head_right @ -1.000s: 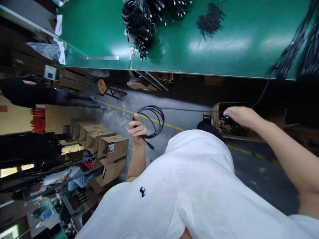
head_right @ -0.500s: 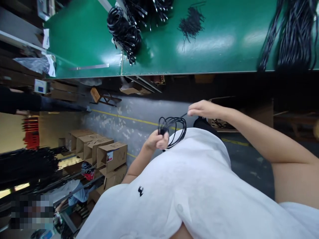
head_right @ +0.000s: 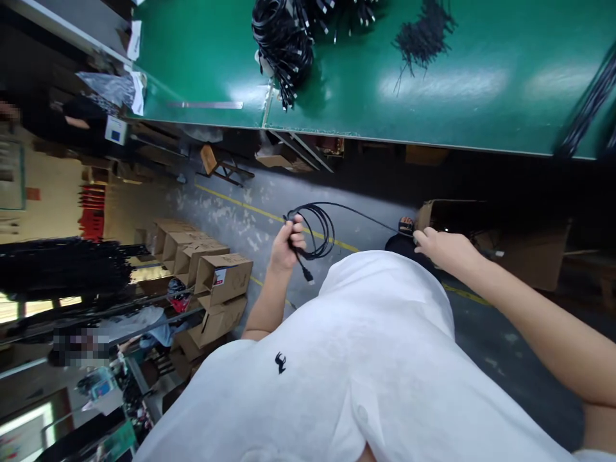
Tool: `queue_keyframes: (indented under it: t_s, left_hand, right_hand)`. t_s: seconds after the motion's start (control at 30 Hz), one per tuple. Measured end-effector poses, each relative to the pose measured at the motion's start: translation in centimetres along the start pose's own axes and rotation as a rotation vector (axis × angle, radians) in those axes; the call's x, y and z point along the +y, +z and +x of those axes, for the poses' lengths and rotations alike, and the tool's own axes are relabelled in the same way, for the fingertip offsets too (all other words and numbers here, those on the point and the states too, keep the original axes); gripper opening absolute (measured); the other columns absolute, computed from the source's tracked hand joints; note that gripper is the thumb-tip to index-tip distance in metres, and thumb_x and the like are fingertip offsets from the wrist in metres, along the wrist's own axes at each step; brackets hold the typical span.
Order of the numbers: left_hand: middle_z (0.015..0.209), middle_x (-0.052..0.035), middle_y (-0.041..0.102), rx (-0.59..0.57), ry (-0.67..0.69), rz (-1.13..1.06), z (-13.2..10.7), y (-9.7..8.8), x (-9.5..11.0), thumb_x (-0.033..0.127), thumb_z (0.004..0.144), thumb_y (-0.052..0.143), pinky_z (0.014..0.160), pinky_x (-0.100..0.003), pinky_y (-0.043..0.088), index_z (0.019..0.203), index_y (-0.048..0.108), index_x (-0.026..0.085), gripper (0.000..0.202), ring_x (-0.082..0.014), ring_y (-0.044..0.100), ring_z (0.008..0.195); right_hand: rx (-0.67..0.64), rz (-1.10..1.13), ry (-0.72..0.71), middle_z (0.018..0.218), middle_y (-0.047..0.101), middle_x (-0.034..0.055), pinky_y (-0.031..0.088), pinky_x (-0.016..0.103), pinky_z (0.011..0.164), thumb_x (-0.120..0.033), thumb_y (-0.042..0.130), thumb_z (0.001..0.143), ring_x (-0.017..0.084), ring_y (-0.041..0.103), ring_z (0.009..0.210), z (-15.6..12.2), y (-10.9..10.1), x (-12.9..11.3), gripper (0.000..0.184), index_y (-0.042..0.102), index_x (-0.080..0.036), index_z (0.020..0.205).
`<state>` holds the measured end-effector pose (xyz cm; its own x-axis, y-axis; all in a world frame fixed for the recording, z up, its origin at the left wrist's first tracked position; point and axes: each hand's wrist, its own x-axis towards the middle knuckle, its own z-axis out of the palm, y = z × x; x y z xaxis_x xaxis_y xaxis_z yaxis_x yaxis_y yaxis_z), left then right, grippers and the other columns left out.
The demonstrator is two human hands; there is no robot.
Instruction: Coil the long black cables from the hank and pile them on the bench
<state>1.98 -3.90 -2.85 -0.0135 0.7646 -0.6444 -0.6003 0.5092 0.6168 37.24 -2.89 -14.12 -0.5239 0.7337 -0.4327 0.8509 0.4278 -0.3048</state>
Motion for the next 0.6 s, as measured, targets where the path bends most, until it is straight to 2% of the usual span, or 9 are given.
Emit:
queue_keyframes:
  t_s: [0.07,0.17,0.23,0.33,0.43,0.53,0.6]
  left_hand:
    - [0.078,-0.0024,0.068,-0.084,-0.109,0.146,0.9,0.2,-1.3,0.026,0.087,0.067,0.059,-0.017,0.049,0.094,0.063,0.014,0.015,-0.0076,0.064,0.062]
    - [0.091,-0.01,0.072,-0.194,-0.205,0.321,2.1,0.5,-4.1,0.033,0.081,0.074,0.08,-0.029,0.053,0.092,0.062,0.012,0.027,-0.0163,0.07,0.081]
    - [0.09,-0.0095,0.072,-0.266,-0.216,0.406,2.5,0.6,-5.8,0.037,0.078,0.077,0.086,-0.032,0.051,0.089,0.063,0.011,0.031,-0.0175,0.069,0.085]
    - [0.081,-0.0056,0.069,-0.428,-0.216,0.554,2.3,0.7,-7.1,0.044,0.075,0.078,0.088,-0.032,0.048,0.087,0.066,0.011,0.036,-0.0165,0.066,0.082]
    - [0.076,-0.0045,0.066,-0.635,-0.294,0.636,1.8,0.7,-6.9,0.049,0.074,0.077,0.083,-0.031,0.047,0.089,0.068,0.01,0.043,-0.0151,0.061,0.076]
    - [0.071,-0.0018,0.06,-0.764,-0.388,0.684,1.5,0.9,-6.2,0.044,0.074,0.078,0.073,-0.029,0.045,0.094,0.07,0.012,0.039,-0.013,0.056,0.07]
    - [0.068,-0.0014,0.059,-0.822,-0.472,0.727,1.4,1.0,-5.8,0.036,0.074,0.079,0.069,-0.028,0.044,0.094,0.07,0.013,0.032,-0.0129,0.054,0.067]
  right_hand:
    - [0.079,-0.18,-0.184,0.089,0.063,0.012,0.026,0.031,0.055,-0.015,0.045,0.092,0.022,0.06,0.067,-0.8,-2.2,-3.2,0.018,0.06,-0.014,0.1]
    - [0.18,-0.169,-0.567,0.078,0.06,0.0057,0.025,0.031,0.061,-0.009,0.046,0.09,0.018,0.055,0.064,-0.5,-4.9,-7.3,0.015,0.058,-0.017,0.087]
    - [0.244,-0.156,-0.718,0.076,0.061,0.0044,0.026,0.031,0.064,-0.01,0.045,0.091,0.017,0.054,0.066,0.4,-6.0,-9.1,0.016,0.059,-0.018,0.087]
    - [0.301,-0.174,-0.715,0.079,0.062,0.0053,0.028,0.032,0.066,-0.012,0.044,0.093,0.018,0.055,0.068,1.8,-6.8,-10.2,0.016,0.059,-0.017,0.091]
    - [0.33,-0.151,-0.646,0.092,0.065,0.0096,0.033,0.032,0.068,-0.014,0.044,0.093,0.018,0.057,0.071,2.2,-7.3,-10.2,0.015,0.06,-0.014,0.093]
    - [0.433,-0.102,-0.677,0.128,0.059,0.0162,0.039,0.038,0.088,-0.013,0.044,0.092,0.024,0.06,0.104,1.7,-7.6,-10.4,0.03,0.058,-0.014,0.119]
    - [0.45,-0.085,-0.781,0.142,0.051,0.0143,0.033,0.045,0.103,-0.009,0.043,0.089,0.027,0.05,0.126,1.5,-7.5,-10.9,0.047,0.05,-0.018,0.134]
